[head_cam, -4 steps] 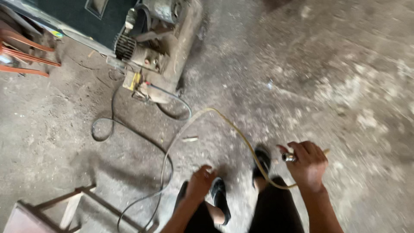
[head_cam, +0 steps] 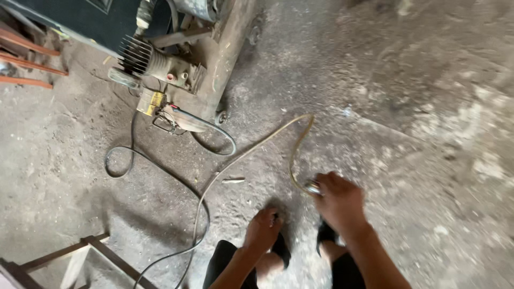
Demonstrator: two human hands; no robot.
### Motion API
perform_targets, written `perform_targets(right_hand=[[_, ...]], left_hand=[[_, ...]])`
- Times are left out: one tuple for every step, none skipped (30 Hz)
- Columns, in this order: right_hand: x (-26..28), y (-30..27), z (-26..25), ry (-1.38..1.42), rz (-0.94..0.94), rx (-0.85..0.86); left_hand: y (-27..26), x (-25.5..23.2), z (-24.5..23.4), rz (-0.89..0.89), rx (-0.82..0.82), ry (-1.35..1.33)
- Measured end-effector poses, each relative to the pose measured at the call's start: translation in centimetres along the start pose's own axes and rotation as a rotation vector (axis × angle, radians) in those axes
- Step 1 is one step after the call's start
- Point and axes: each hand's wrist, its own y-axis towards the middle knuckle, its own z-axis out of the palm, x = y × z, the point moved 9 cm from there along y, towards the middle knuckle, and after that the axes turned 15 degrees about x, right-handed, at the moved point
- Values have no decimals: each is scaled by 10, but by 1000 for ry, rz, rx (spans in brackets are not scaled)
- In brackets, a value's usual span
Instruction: The person disassembles a component of an air compressor by hand and using a tool, removing the cover and inspecting the interior parts.
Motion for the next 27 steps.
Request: perform_targets(right_hand=[[-1,23,34,56,-12,106],[-3,43,64,111,-24,212],[-10,60,83,112,-18,254],[-16,74,100,112,-11,295],[-21,90,114,105,-12,337],[-29,103,142,54,43,526],[-41,109,164,-1,116,703],[-54,113,182,-60,193,876],[-57,126,176,-96,133,806],[-59,140,167,-130,74,735],[-57,153,156,-163,17,644],[-57,156,153,-180,-1,647],[-52,161,149,-201,-27,643],[-47,164,146,-222,-52,639],[-45,162,151,-229,-48,697],[-43,160,159,-237,-44,756],[-44,159,165,-244,-34,810],[-36,159,164,-282,-130,751],[-25,155,164,-319,-226,693],[-16,153,163,-354,-322,634],[-13,153,164,-339,-359,623],[-9,154,166,-323,-396,612],[-5,155,167,-306,-432,600],[-8,161,172,-302,-392,621],[-10,169,176,-301,-352,639],[-14,174,179,-299,-312,657],[-13,177,178,-276,-347,631]], left_hand=[[24,14,12,5,2,-97],[45,27,19,10,3,-194],[65,36,18,24,-48,-162],[84,44,14,37,-98,-130],[104,51,7,51,-156,-99],[118,59,-4,75,-225,-109],[129,65,-12,113,-284,-117],[139,70,-21,152,-342,-125],[149,73,-25,159,-326,-148],[159,76,-31,167,-310,-171],[170,76,-37,192,-295,-185],[176,71,-38,212,-272,-162],[183,65,-44,236,-258,-134],[189,58,-49,259,-244,-105],[189,53,-50,267,-233,-69],[188,49,-51,275,-222,-34],[190,44,-51,290,-204,3],[187,34,-52,359,-217,43],[182,26,-52,426,-228,83],[177,18,-52,493,-239,124],[177,17,-51,495,-231,114],[176,17,-51,498,-224,103],[176,17,-51,502,-214,94],[179,17,-49,478,-205,127],[184,17,-47,458,-199,162],[187,19,-46,438,-193,196],[193,24,-44,406,-152,160]])
